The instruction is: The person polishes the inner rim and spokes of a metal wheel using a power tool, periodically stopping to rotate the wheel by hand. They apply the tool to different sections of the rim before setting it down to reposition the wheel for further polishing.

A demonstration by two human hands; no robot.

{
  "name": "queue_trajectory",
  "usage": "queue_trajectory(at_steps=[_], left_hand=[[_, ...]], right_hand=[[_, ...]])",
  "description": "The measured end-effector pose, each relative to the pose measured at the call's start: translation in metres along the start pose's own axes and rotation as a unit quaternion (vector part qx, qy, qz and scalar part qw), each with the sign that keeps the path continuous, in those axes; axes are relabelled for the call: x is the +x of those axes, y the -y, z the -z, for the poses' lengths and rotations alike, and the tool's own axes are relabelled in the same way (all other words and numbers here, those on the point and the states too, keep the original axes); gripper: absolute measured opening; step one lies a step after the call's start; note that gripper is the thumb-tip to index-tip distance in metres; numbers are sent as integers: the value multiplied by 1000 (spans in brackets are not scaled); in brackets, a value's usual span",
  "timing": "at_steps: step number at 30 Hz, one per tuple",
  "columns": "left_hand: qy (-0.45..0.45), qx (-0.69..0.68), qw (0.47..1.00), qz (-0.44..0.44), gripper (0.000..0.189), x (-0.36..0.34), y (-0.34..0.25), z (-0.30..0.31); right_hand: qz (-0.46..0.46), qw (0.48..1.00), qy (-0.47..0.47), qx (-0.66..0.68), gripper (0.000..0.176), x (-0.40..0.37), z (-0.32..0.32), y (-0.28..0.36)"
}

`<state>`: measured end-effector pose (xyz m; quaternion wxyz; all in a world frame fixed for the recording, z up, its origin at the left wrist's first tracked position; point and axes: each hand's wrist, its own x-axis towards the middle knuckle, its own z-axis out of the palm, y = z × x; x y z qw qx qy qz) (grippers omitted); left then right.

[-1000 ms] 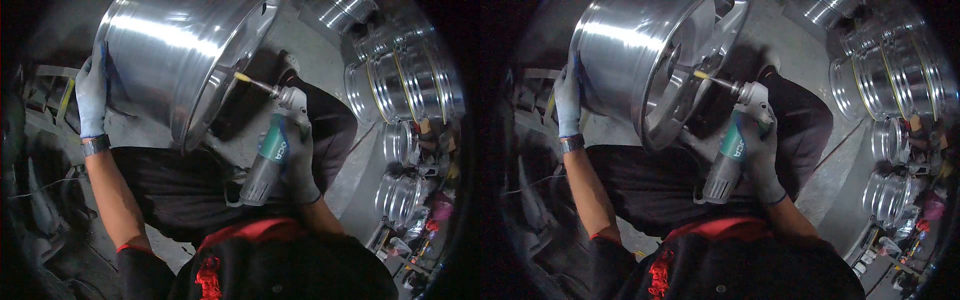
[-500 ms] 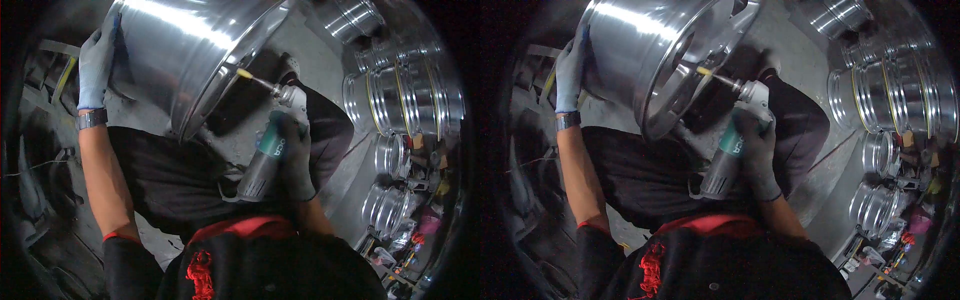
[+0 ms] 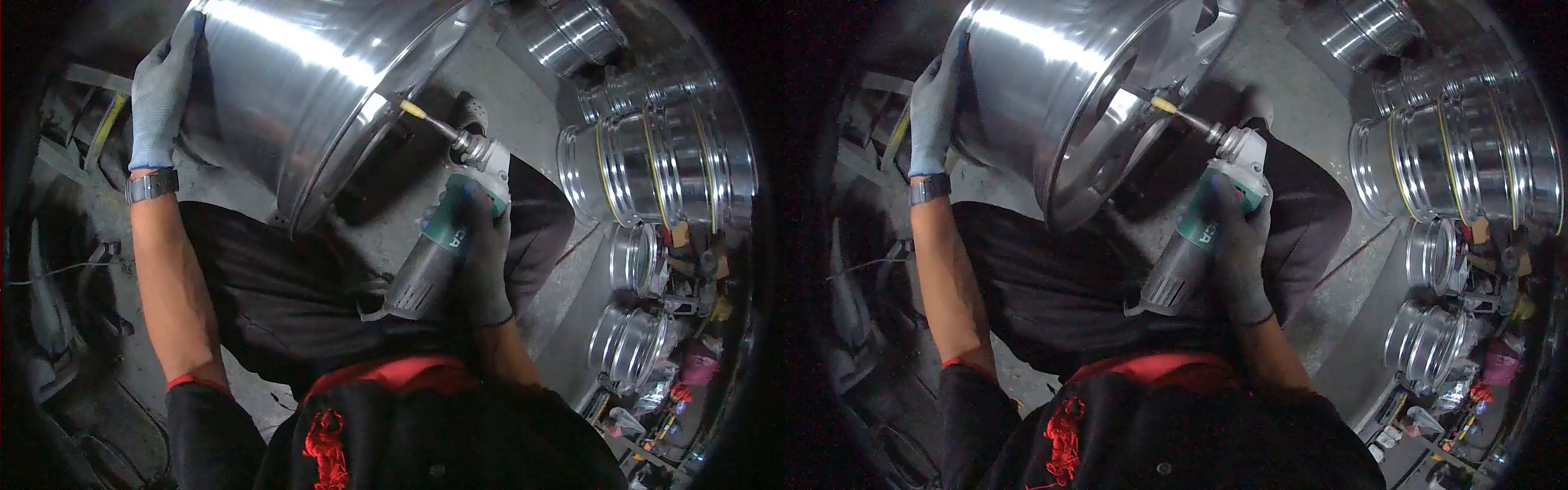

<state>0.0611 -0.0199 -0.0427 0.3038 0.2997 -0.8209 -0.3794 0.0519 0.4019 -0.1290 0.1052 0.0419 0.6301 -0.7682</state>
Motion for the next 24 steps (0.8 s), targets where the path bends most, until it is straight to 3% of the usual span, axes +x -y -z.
queue_trajectory(at_steps=[2, 4, 5, 9, 11, 14, 16, 17, 20, 22, 24], left_hand=[[-27, 41, 999, -2, 68, -2, -4, -1], [1, 15, 1000, -4, 88, -1, 2, 1], [1, 16, 1000, -3, 88, 1, 5, 1], [-1, -2, 1000, 18, 87, 1, 13, 0], [-1, -12, 1000, 10, 87, 0, 11, 0], [-17, 8, 1000, 2, 86, 1, 11, 0], [8, 13, 1000, 16, 68, 0, 9, 2], [7, 14, 1000, 17, 68, -1, 9, 3], [21, 25, 999, 36, 69, -2, 8, 3], [-40, 22, 999, -14, 74, -2, 11, -1], [-35, 25, 999, -13, 75, 0, 11, -1]], right_hand=[[19, 999, 10, -28, 33, 1, 2, -1], [-22, 999, 14, -31, 35, -2, 4, 5], [-65, 997, 20, -34, 41, -3, 4, 8], [-58, 997, 40, 40, 44, -5, -4, 8], [-26, 999, 4, 29, 29, -4, -8, 7], [25, 999, 17, -35, 30, 2, 8, -12], [-13, 1000, 16, -20, 34, 0, 6, -6], [-52, 999, 16, -4, 43, -2, 4, -3], [-57, 997, 22, 47, 45, -4, -3, 7], [-34, 999, 23, 30, 46, -3, 5, -6], [-12, 1000, 25, 11, 47, -3, 6, -11]])
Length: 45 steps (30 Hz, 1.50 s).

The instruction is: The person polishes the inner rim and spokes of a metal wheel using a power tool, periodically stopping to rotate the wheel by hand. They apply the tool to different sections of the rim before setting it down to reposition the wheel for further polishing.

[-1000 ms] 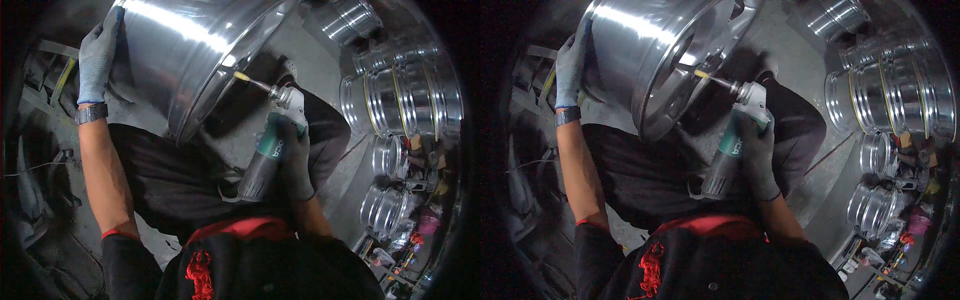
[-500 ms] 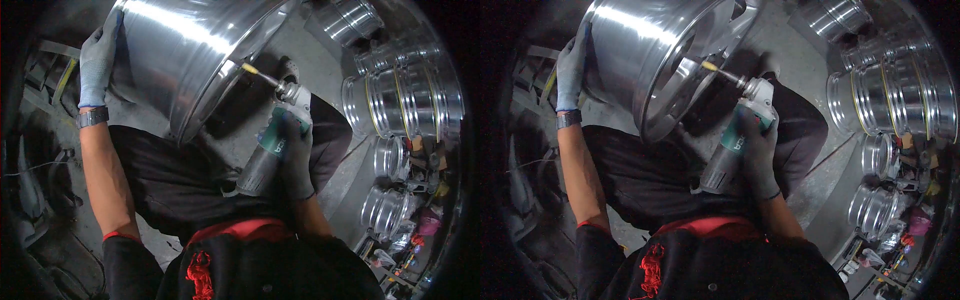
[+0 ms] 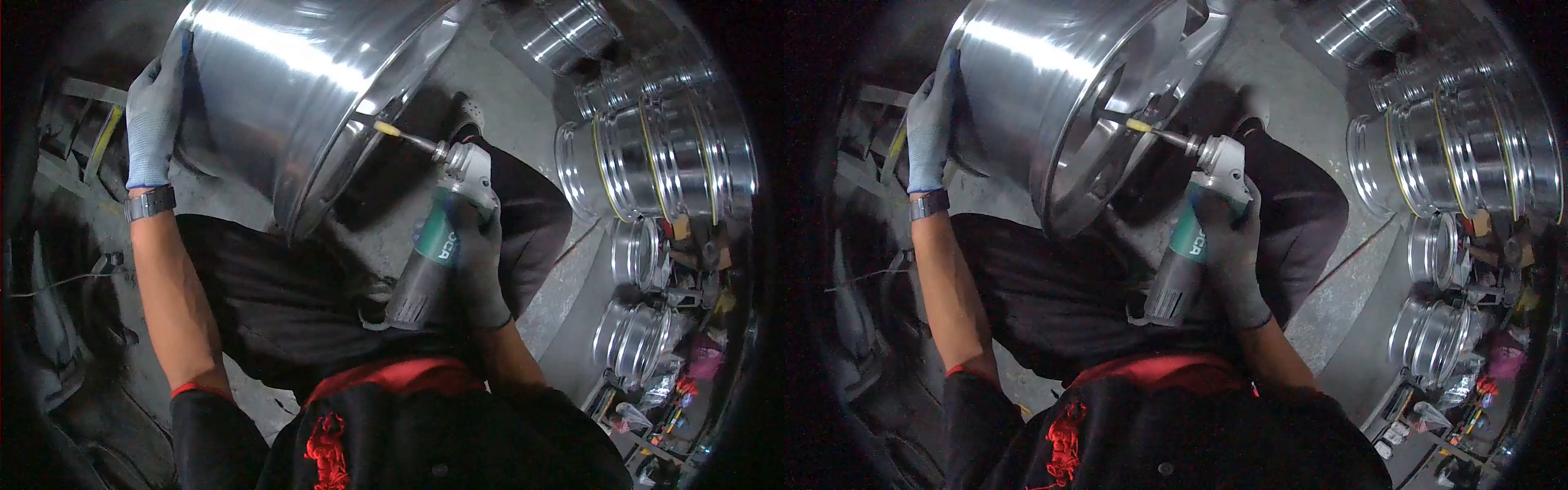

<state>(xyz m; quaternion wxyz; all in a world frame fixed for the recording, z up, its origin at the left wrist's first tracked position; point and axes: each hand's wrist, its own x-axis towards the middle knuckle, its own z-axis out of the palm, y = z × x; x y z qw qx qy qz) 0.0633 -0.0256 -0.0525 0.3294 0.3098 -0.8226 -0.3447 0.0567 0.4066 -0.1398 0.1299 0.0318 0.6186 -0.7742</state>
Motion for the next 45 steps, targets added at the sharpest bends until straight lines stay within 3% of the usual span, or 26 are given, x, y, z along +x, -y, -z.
queue_trajectory(at_steps=[5, 6, 8, 12, 15, 18, 21, 23, 26, 28, 32, 35, 38, 41, 43, 45], left_hand=[[24, -2, 999, 39, 78, -5, -6, 2], [14, -1, 1000, 25, 79, -6, -5, 1], [5, -4, 1000, 9, 79, -5, -2, -3], [4, -23, 1000, 12, 80, -8, -8, -1], [6, -15, 1000, 14, 79, -15, -13, 3], [4, -12, 999, 33, 79, -16, -27, 1], [11, -29, 999, 40, 78, -9, -23, -2], [17, -37, 999, 35, 77, -10, -12, -1], [-16, -17, 1000, -7, 77, -14, -10, 3], [19, -29, 998, 43, 77, -17, -20, 4], [16, -39, 999, 31, 77, -11, -11, 3], [6, -17, 999, 43, 76, -11, -10, 2], [9, -24, 1000, 12, 76, -7, -1, 2], [23, 4, 999, 42, 77, -4, -1, 5], [47, 21, 998, 41, 63, -6, -7, 7], [43, 13, 998, 52, 63, -13, -17, 8]], right_hand=[[-64, 996, -24, 58, 50, -3, -19, 20], [-62, 996, -27, 59, 50, -4, -21, 17], [14, 999, -31, 13, 34, -1, -22, 6], [10, 1000, -17, -15, 34, 0, -15, -4], [-3, 997, -19, 78, 34, -8, -28, 9], [-26, 998, -25, 44, 33, -3, -16, -1], [10, 999, -24, -22, 32, 3, -12, -9], [-51, 998, 5, 45, 31, -2, -16, 1], [-35, 995, -15, 97, 32, -8, -23, 5], [-34, 997, -20, 73, 33, -7, -19, 0], [-62, 998, 2, 5, 32, -13, -4, -16], [-106, 993, 21, 49, 31, -21, -12, -2], [-88, 995, 6, 43, 30, -8, 5, -22], [-72, 992, 2, 103, 30, -7, -9, -3], [-53, 995, -11, 84, 30, -7, -10, -6], [-34, 997, -25, 65, 30, -8, -6, -11]])
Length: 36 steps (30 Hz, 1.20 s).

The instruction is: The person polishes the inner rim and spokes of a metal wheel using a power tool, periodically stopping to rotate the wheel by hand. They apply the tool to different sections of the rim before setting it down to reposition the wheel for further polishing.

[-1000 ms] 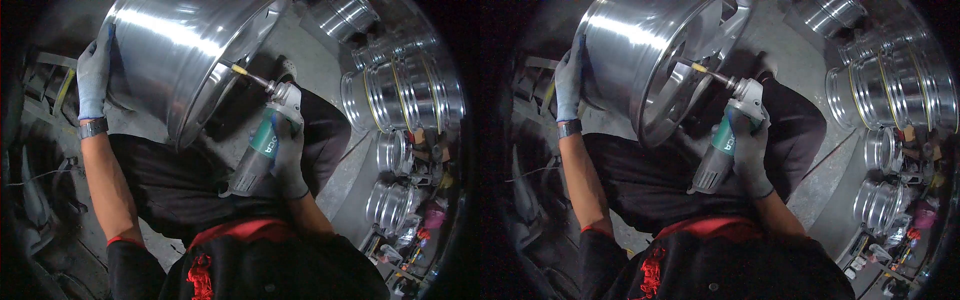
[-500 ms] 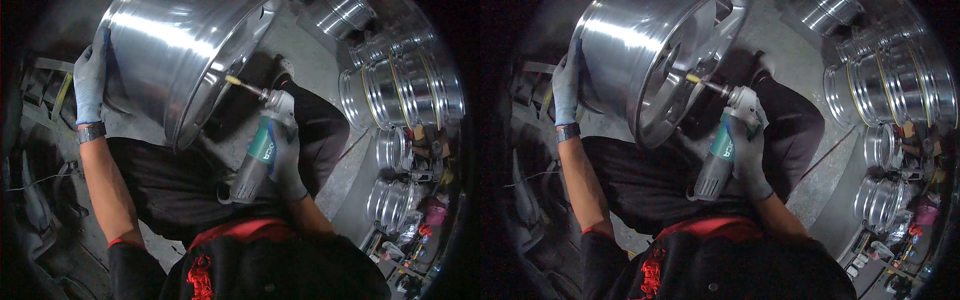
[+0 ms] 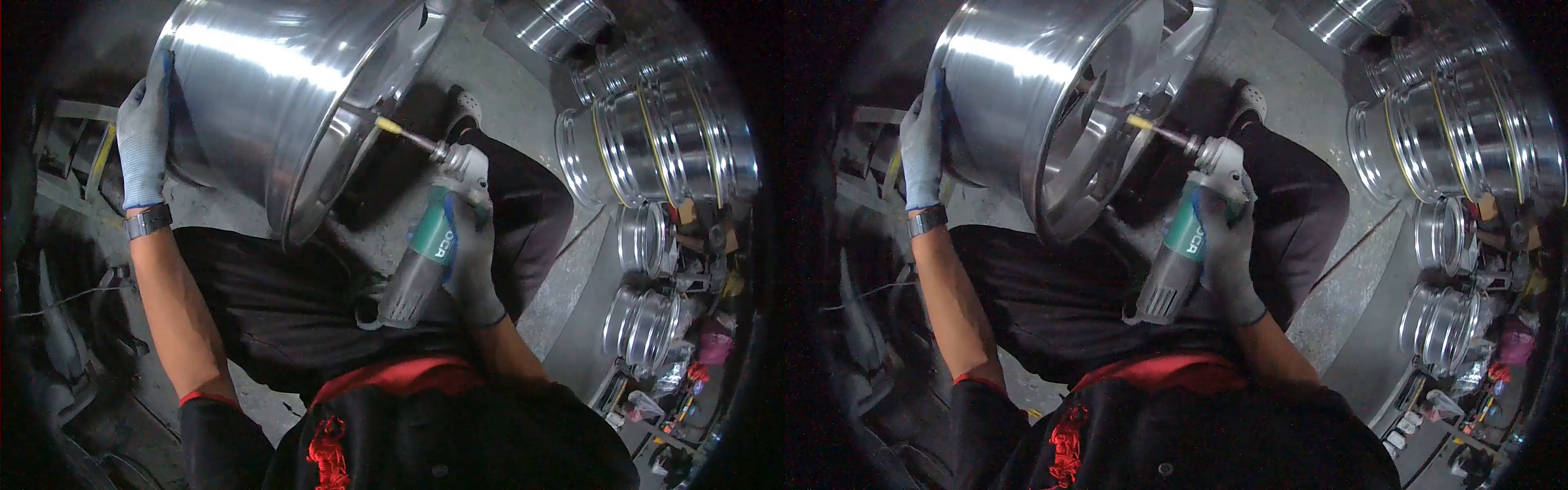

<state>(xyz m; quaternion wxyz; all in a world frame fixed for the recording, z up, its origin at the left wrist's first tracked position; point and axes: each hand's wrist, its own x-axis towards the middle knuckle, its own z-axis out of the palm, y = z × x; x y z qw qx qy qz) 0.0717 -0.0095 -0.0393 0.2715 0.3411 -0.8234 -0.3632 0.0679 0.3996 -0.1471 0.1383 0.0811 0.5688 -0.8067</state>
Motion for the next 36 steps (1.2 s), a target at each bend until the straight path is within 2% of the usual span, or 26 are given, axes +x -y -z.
queue_trajectory(at_steps=[3, 6, 8, 12, 14, 15, 17, 20, 22, 25, 29, 32, 34, 36], left_hand=[[-11, -1, 1000, 9, 65, 0, -2, -2], [-14, 6, 1000, 14, 65, 1, 1, -3], [-12, 6, 1000, 18, 66, 2, 2, -1], [-1, -5, 1000, 12, 66, 3, 0, -1], [-7, -5, 1000, 14, 66, 2, 3, -2], [-18, -18, 1000, -3, 70, -1, 1, -3], [-29, -28, 999, -20, 74, -1, 6, -3], [-30, -14, 999, -11, 70, 6, 14, -4], [7, -19, 1000, 20, 59, -4, 2, -1], [12, -18, 1000, 16, 56, 7, 16, -2], [11, -33, 999, 2, 64, 10, 19, -5], [-6, -37, 999, 8, 62, 11, 13, -7], [7, -21, 1000, 16, 52, 6, 1, -8], [15, -29, 999, 12, 53, 10, 6, -9]], right_hand=[[-14, 997, 13, -79, 31, -3, 6, -4], [-57, 997, 22, -49, 32, -4, 6, -5], [-3, 999, 30, -23, 33, 5, 6, -6], [-5, 1000, 5, 8, 33, 3, -3, 4], [-27, 998, 22, -54, 34, 0, 8, -5], [-27, 998, 23, -53, 34, -3, 8, -6], [-92, 994, 57, -32, 34, -8, 8, -9], [-142, 988, 63, 25, 34, -20, -6, 6], [-134, 988, 65, 29, 34, -15, 0, -1], [-111, 991, 53, 43, 35, -3, 1, 2], [-94, 992, 54, 62, 37, 7, 4, 9], [-123, 990, 59, 33, 38, 7, 6, 13], [-135, 988, 76, 27, 40, 12, 13, 9], [-148, 985, 90, 22, 42, 17, 20, 2]])
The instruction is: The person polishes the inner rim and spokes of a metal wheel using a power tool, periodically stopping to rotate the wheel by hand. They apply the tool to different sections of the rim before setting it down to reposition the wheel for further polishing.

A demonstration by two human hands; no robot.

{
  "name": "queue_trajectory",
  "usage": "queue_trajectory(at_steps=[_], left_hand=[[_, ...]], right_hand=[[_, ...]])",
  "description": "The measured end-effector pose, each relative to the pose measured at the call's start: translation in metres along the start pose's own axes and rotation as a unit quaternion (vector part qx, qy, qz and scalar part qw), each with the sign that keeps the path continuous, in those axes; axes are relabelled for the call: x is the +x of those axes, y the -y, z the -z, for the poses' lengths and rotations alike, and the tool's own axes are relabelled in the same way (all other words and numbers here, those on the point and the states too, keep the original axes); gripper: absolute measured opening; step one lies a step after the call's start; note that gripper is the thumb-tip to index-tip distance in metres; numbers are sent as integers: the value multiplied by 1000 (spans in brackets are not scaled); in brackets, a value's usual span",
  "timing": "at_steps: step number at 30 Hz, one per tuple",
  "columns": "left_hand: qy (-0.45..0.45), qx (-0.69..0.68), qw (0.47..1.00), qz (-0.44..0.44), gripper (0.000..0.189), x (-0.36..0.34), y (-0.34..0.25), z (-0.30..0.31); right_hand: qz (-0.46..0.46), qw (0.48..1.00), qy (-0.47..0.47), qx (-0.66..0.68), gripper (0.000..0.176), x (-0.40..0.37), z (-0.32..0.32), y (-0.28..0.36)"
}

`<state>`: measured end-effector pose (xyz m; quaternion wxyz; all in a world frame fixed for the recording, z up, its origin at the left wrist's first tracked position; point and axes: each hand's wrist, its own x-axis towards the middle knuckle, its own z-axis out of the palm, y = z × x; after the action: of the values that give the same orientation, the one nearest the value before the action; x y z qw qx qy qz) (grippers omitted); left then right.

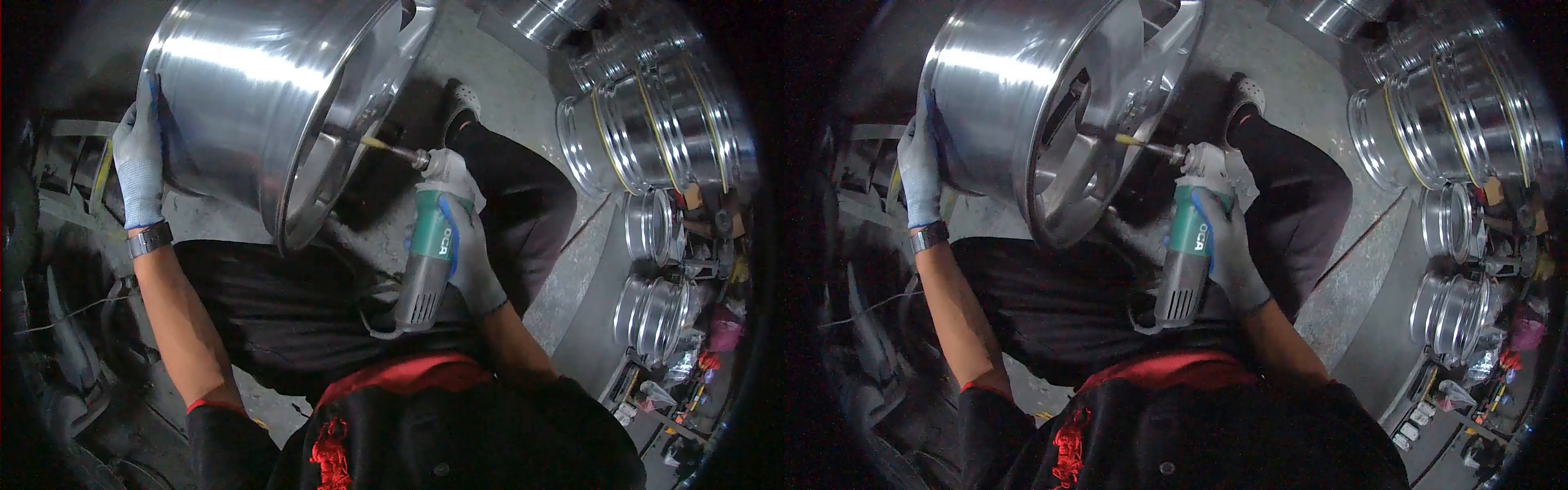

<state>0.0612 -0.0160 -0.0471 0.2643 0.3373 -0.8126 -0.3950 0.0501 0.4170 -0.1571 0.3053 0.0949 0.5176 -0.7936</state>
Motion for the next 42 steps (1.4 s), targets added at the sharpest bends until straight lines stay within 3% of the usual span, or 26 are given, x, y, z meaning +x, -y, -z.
queue_trajectory(at_steps=[2, 6, 8, 12, 17, 21, 24, 29, 36, 42], left_hand=[[8, -7, 1000, -4, 53, 3, 4, 0], [5, 6, 1000, 7, 55, -1, -15, -2], [-6, -7, 1000, 20, 56, -10, 0, 7], [-10, -16, 1000, 7, 57, -10, -5, 6], [-11, 5, 1000, -10, 58, -24, 0, 15], [-36, -15, 999, -36, 68, -5, -13, 4], [-38, -16, 998, -39, 71, 0, -17, -1], [-49, -6, 998, -33, 75, 1, 2, 4], [-81, 8, 994, -75, 73, 9, -13, -5], [-110, 35, 990, -85, 68, -4, -10, 1]], right_hand=[[-11, 998, 4, 69, 46, 10, 5, -1], [27, 998, 15, 61, 49, 16, 8, 11], [14, 998, 57, 32, 52, 18, 17, -10], [-48, 997, 51, 37, 57, 28, 32, -14], [-55, 977, 115, 171, 62, 37, 34, -18], [-85, 976, 126, 153, 62, 36, 38, -6], [-76, 991, 98, 47, 63, 41, 43, -8], [-58, 982, 103, 146, 64, 42, 41, -18], [-87, 983, 129, 102, 66, 48, 49, -15], [-50, 976, 149, 151, 66, 47, 50, -17]])
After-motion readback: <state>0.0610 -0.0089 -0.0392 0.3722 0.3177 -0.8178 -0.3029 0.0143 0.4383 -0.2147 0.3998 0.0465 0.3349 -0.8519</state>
